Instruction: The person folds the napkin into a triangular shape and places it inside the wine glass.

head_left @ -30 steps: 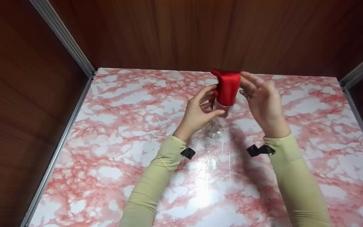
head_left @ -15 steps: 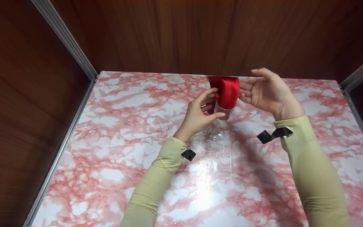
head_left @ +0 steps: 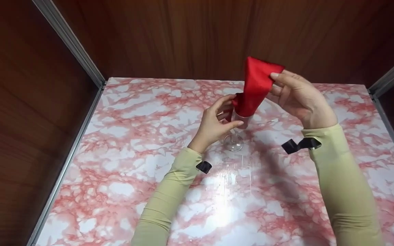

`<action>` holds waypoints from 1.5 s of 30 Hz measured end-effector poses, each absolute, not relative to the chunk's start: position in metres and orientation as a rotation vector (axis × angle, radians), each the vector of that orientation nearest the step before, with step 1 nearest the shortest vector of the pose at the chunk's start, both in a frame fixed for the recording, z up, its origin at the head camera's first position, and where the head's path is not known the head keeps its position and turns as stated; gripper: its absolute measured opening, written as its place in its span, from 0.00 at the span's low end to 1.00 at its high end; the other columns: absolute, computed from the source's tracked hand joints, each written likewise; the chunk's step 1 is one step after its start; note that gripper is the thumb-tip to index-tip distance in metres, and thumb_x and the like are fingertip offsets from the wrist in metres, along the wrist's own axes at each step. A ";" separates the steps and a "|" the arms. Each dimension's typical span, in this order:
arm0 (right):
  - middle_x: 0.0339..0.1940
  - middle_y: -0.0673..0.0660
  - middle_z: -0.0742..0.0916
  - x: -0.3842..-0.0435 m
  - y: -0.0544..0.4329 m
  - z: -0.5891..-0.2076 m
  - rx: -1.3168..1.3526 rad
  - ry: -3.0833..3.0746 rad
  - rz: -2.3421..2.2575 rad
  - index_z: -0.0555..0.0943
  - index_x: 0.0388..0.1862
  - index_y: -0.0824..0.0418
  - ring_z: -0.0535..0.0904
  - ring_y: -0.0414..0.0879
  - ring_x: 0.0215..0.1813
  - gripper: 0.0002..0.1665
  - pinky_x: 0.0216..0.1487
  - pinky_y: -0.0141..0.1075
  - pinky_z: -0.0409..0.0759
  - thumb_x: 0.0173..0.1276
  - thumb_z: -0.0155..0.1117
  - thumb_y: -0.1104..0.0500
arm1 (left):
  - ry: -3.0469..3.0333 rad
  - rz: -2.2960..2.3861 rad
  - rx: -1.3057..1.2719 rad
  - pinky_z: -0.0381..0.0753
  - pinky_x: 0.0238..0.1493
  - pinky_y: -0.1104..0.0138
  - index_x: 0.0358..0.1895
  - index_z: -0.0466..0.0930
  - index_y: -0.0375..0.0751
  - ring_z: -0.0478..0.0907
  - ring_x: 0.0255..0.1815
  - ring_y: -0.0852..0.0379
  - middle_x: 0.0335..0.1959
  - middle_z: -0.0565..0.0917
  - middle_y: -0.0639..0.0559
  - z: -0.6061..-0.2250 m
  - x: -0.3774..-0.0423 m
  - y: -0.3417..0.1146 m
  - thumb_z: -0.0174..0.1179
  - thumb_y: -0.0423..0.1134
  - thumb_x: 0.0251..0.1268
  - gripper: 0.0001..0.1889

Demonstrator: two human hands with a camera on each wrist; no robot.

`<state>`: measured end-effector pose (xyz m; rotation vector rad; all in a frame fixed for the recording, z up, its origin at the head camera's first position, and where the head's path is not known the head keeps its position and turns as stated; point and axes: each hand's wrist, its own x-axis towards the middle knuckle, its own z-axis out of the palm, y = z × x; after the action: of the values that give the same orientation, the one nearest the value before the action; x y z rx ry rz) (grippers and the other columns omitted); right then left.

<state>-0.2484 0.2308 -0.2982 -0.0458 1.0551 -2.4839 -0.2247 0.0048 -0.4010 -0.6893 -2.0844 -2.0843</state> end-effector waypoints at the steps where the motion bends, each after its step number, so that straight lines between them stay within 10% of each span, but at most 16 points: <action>1: 0.45 0.65 0.85 -0.246 0.231 -0.297 -0.073 1.062 -2.507 0.78 0.51 0.70 0.83 0.58 0.42 0.13 0.53 0.47 0.78 0.69 0.57 0.70 | -2.086 -2.082 -0.690 0.77 0.53 0.64 0.63 0.71 0.38 0.77 0.53 0.60 0.50 0.80 0.48 -0.398 -0.223 0.004 0.74 0.28 0.46 0.36; 29: 0.32 0.62 0.87 -0.153 0.235 -0.360 -0.823 2.157 -2.116 0.81 0.37 0.78 0.83 0.45 0.34 0.09 0.36 0.32 0.80 0.57 0.60 0.82 | -2.001 -2.078 -0.764 0.77 0.53 0.54 0.61 0.72 0.30 0.79 0.51 0.54 0.50 0.80 0.40 -0.385 -0.212 0.003 0.68 0.20 0.48 0.31; 45: 0.45 0.65 0.86 -0.161 0.236 -0.376 -1.005 2.491 -1.692 0.84 0.41 0.71 0.81 0.47 0.53 0.16 0.59 0.31 0.72 0.57 0.61 0.82 | -1.997 -2.084 -0.720 0.78 0.52 0.59 0.60 0.75 0.36 0.80 0.49 0.55 0.49 0.82 0.46 -0.402 -0.222 0.005 0.68 0.21 0.47 0.31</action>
<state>-0.1612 0.2356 -0.3756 -1.0049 2.4910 -1.6923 -0.2220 0.0053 -0.4020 -0.7197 -1.9974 -2.0842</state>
